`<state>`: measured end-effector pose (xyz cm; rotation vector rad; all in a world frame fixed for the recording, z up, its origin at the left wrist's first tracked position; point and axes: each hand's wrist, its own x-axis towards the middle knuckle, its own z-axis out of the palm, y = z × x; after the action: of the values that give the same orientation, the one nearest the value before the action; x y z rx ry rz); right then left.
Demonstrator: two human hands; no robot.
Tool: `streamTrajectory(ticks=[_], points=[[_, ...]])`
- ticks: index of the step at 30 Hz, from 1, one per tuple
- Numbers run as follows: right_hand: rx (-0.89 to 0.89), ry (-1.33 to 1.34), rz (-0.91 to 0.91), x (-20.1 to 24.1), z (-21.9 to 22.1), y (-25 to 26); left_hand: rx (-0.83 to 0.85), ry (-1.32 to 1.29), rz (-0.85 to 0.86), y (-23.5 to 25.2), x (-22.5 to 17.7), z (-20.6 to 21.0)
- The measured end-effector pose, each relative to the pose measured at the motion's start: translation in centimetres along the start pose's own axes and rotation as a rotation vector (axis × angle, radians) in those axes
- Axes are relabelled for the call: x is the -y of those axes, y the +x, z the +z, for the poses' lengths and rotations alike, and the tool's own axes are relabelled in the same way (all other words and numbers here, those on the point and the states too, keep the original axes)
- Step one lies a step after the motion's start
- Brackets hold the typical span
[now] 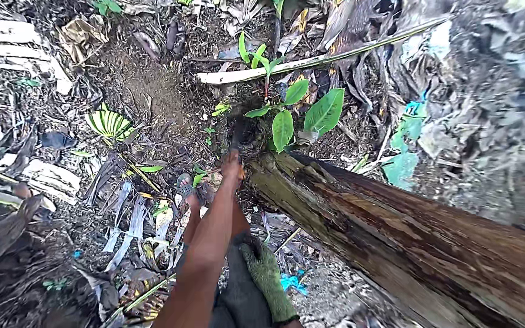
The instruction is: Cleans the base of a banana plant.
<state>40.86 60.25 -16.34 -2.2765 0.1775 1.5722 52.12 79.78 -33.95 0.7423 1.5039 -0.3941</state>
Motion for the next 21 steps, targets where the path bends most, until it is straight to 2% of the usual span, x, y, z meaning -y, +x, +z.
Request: streamTrajectory(ticks=[2,3,5,6,9,11,12,14,16,17,18,19,21], points=[[-0.042,-0.019,-0.015,-0.7,-0.1,1.3,-0.024,0.212,0.078,2.3,-2.7,4.4],[-0.052,0.0,0.006,-1.1,0.0,0.8,-0.003,0.322,0.095,1.0,-3.1,5.0],[-0.039,0.065,0.056,-0.2,-0.3,-0.6,0.01,0.392,0.106,-2.2,-1.8,2.4],[-0.039,0.087,0.052,0.7,-0.7,-0.2,0.01,0.331,0.116,-3.1,-1.8,0.4],[-0.046,0.06,-0.007,0.3,0.0,-0.3,0.082,-0.031,0.064,-9.2,2.3,-7.2],[-0.051,0.024,-0.026,0.6,0.7,0.1,0.132,-0.24,-0.002,-11.0,3.7,-9.5],[-0.05,0.01,-0.023,0.6,1.0,0.2,0.153,-0.294,-0.049,-10.3,3.7,-9.0],[-0.061,-0.013,-0.031,0.3,1.9,0.6,0.171,-0.351,-0.124,-4.6,1.9,-4.8],[-0.055,-0.026,-0.02,-0.4,2.7,0.7,0.141,-0.278,-0.119,1.7,0.0,0.0],[-0.059,-0.021,-0.004,-0.9,2.2,1.0,0.137,-0.195,-0.085,3.0,-1.1,2.1],[-0.075,0.01,0.002,-1.3,1.7,1.3,0.147,-0.082,-0.027,2.6,-2.2,3.6],[-0.089,0.064,0.019,-1.9,1.9,0.2,0.144,0.062,0.021,0.9,-2.0,3.3],[-0.11,0.163,0.008,-2.0,2.4,-0.9,0.109,0.22,0.091,-3.3,0.6,-0.7]])
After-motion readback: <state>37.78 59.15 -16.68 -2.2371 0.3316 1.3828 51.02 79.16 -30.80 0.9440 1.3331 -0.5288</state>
